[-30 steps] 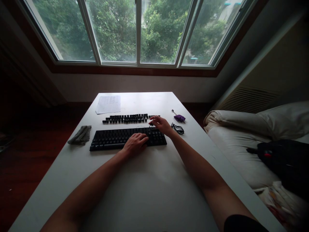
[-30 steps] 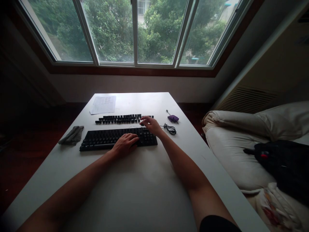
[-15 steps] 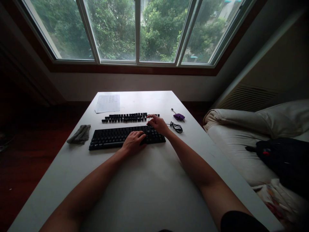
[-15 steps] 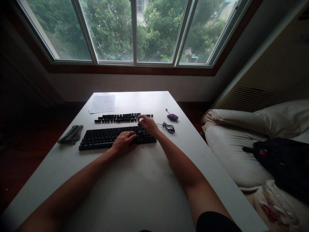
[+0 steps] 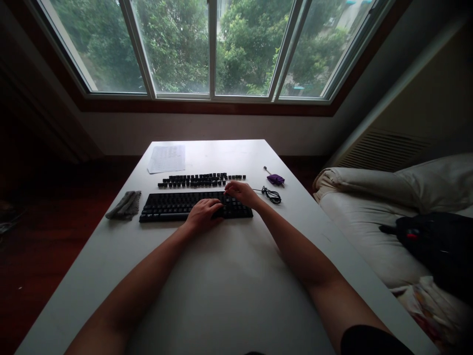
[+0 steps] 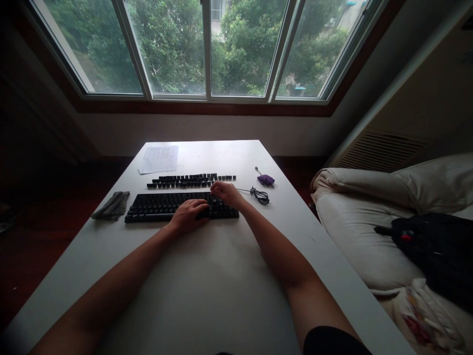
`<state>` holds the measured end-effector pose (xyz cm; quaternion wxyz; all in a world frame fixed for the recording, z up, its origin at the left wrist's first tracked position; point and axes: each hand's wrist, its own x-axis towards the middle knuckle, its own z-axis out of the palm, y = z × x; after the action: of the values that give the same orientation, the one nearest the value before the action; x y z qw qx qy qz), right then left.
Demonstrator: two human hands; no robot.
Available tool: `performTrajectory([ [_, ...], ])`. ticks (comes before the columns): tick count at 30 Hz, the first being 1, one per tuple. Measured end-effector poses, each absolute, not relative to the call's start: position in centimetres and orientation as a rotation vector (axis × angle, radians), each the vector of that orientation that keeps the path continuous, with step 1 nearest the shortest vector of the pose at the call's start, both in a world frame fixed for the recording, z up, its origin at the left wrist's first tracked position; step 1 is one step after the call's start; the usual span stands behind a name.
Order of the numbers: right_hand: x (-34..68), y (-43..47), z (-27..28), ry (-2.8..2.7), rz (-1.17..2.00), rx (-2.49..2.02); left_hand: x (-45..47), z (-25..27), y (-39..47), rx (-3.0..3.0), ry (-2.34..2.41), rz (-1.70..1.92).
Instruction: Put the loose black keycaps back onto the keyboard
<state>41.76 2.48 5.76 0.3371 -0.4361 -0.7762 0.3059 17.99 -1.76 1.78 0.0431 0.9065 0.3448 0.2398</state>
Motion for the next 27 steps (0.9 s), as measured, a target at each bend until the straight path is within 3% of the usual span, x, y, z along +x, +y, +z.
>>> performTrajectory([
  [11,42.2,2.5,5.5,-2.05,0.65,-1.137,17.7,1.5,-1.5,2.746,1.079,0.773],
  [20,43.5,4.0,3.6,-1.76,1.04,-1.005,17.4,1.6,-1.5,2.717,1.079,0.772],
  [27,44.0,3.9,2.7,-1.574,1.166,-0.976,17.4,1.7,-1.7,2.705,1.092,0.756],
])
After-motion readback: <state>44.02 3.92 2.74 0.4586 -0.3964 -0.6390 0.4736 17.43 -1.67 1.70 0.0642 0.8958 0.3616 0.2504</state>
